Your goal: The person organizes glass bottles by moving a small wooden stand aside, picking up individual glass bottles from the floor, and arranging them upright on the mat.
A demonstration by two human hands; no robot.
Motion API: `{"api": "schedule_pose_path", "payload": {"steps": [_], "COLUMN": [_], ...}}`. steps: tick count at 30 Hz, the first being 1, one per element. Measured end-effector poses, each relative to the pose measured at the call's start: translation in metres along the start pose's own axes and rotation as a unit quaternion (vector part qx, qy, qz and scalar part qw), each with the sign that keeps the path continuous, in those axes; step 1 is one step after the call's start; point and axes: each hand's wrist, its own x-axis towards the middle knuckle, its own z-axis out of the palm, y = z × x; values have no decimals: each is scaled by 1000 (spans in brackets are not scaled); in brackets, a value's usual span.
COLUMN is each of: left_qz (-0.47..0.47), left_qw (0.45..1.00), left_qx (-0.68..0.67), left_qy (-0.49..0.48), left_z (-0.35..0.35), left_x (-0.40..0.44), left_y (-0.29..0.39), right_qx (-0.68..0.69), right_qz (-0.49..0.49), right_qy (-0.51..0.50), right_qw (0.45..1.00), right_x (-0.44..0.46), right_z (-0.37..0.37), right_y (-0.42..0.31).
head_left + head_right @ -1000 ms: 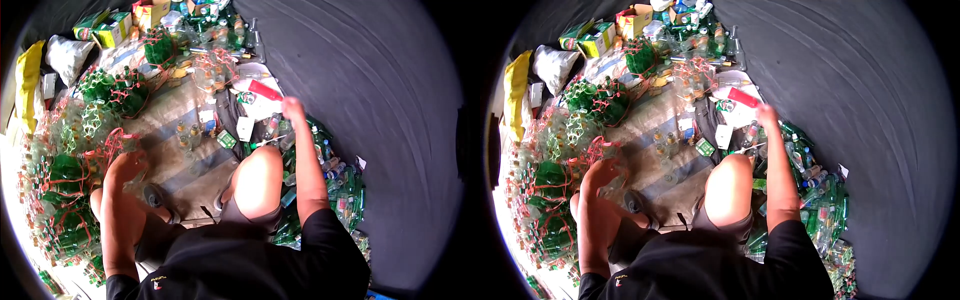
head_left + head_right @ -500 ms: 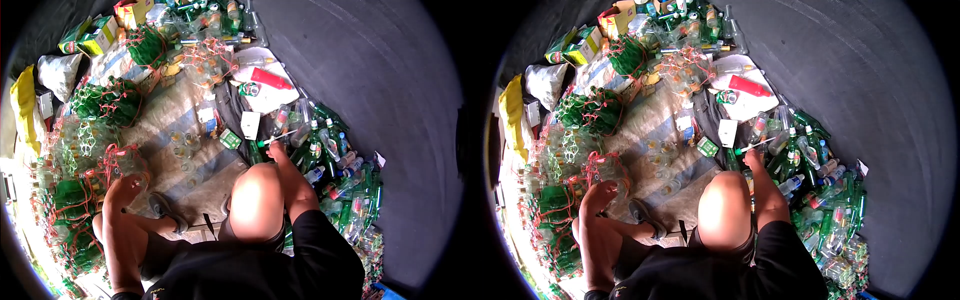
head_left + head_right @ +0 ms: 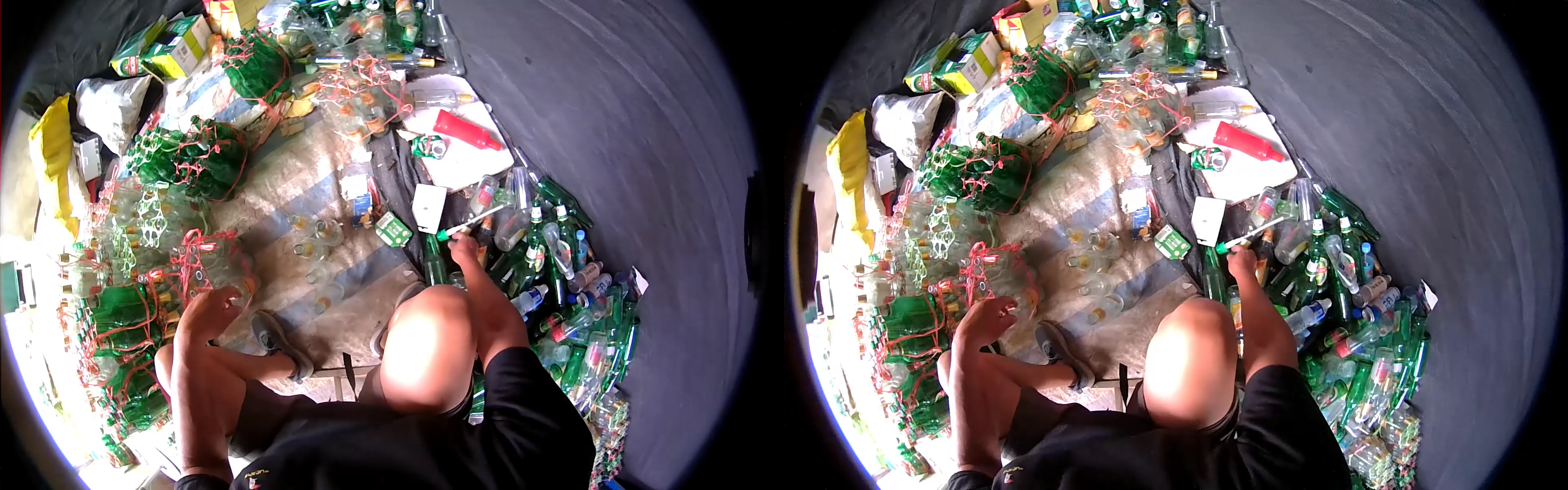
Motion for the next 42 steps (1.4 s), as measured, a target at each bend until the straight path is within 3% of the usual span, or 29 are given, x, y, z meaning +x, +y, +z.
{"api": "schedule_pose_path", "payload": {"steps": [4, 6, 9, 12, 14, 15, 16, 17, 18, 21, 23, 26, 28, 30, 33, 35, 38, 40, 42], "left_qz": [-15, -17, 22, 60, 170, 247, 250, 252, 189, 136, 109, 137, 130, 80, 134, 132, 127, 126, 67], "left_qw": [1000, 1000, 999, 998, 981, 964, 963, 962, 976, 988, 994, 989, 990, 997, 987, 989, 991, 991, 998], "left_qx": [-3, -17, -23, -31, -33, -4, 9, 22, 18, 7, 17, 29, 18, 1, 39, 29, 15, 12, -19], "left_qy": [-7, 2, 18, 19, 92, 94, 97, 99, 102, 78, 13, 47, 46, 23, 75, 58, 41, 38, -4], "left_z": [-12, -15, -14, 0, 10, 15, 21, 19, 13, 7, 1, 13, 8, -1, 11, 7, 9, 10, 8], "left_x": [-6, -11, -16, -9, -3, 7, 9, 6, -4, -11, -15, -5, -12, -27, -14, -16, -19, -21, -26], "left_y": [26, 31, 22, -7, -23, -34, -51, -56, -36, -30, -28, -44, -39, -32, -51, -55, -64, -67, -66], "right_qx": [46, 63, 63, 69, 306, 323, 307, 292, 276, 202, 141, 152, 172, 97, 90, 30, 93, 72, 29], "right_qz": [-1, -29, 74, 83, 158, 143, 106, 104, 104, 39, -22, -50, -50, -80, -114, -111, -74, -88, -96], "right_qy": [160, 208, 200, 243, 186, 161, 160, 142, 128, 86, 79, 36, -97, -100, -133, -121, -150, -132, -49], "right_qw": [986, 976, 975, 964, 920, 922, 932, 940, 947, 975, 987, 987, 979, 987, 980, 986, 981, 985, 994], "right_x": [-4, -17, -1, 36, 20, 11, 24, -5, -47, -85, -62, -103, -118, -131, -127, -138, -148, -141, -120], "right_z": [-37, -94, -157, -182, -209, -223, -216, -234, -266, -285, -276, -297, -307, -302, -261, -234, -179, -133, -72], "right_y": [-31, -59, -68, -20, -22, -25, -7, -38, -75, -116, -110, -166, -201, -239, -276, -301, -323, -320, -305]}}
